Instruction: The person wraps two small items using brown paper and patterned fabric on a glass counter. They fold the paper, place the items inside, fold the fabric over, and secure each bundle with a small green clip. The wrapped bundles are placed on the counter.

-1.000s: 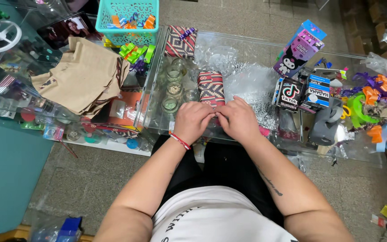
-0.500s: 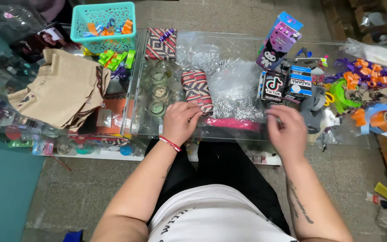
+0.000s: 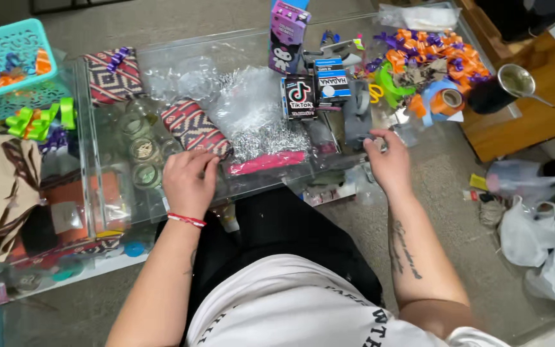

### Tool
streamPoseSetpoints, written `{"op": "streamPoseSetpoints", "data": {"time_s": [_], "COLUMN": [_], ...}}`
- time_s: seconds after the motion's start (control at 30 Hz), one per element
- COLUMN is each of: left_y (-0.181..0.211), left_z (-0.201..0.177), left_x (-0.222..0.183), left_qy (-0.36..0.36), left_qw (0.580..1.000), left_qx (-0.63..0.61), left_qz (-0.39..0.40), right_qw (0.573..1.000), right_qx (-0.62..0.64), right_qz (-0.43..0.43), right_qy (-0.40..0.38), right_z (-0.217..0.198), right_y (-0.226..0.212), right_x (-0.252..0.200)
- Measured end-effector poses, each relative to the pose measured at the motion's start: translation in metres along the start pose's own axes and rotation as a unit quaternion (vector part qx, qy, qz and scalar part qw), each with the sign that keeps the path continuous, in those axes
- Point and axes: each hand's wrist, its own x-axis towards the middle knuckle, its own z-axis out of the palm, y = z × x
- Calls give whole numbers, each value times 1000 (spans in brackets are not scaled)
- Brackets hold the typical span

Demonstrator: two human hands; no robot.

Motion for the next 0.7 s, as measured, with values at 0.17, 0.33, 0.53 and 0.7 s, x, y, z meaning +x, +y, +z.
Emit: {"op": "streamPoseSetpoints", "data": {"time_s": [0.17, 0.33, 0.53, 0.7], "left_y": [-5, 0, 1, -3], "left_z": [4, 1, 2, 4], "left_x": [-3, 0, -1, -2], "left_qy": [3, 9, 7, 11], "left_qw": [1000, 1000, 1000, 1000], "left_qx": [-2, -10, -5, -12], "left_qz": [2, -1, -5, 1], "right_qw": [984, 968, 941, 947], "right_qx": [149, 214, 308, 309], "right_qz": [92, 129, 137, 93], "right_qy": [-16, 2, -4, 13], "right_z": [7, 13, 19, 28], "right_y": [-25, -26, -20, -14], "right_x": [10, 19, 9, -6]}}
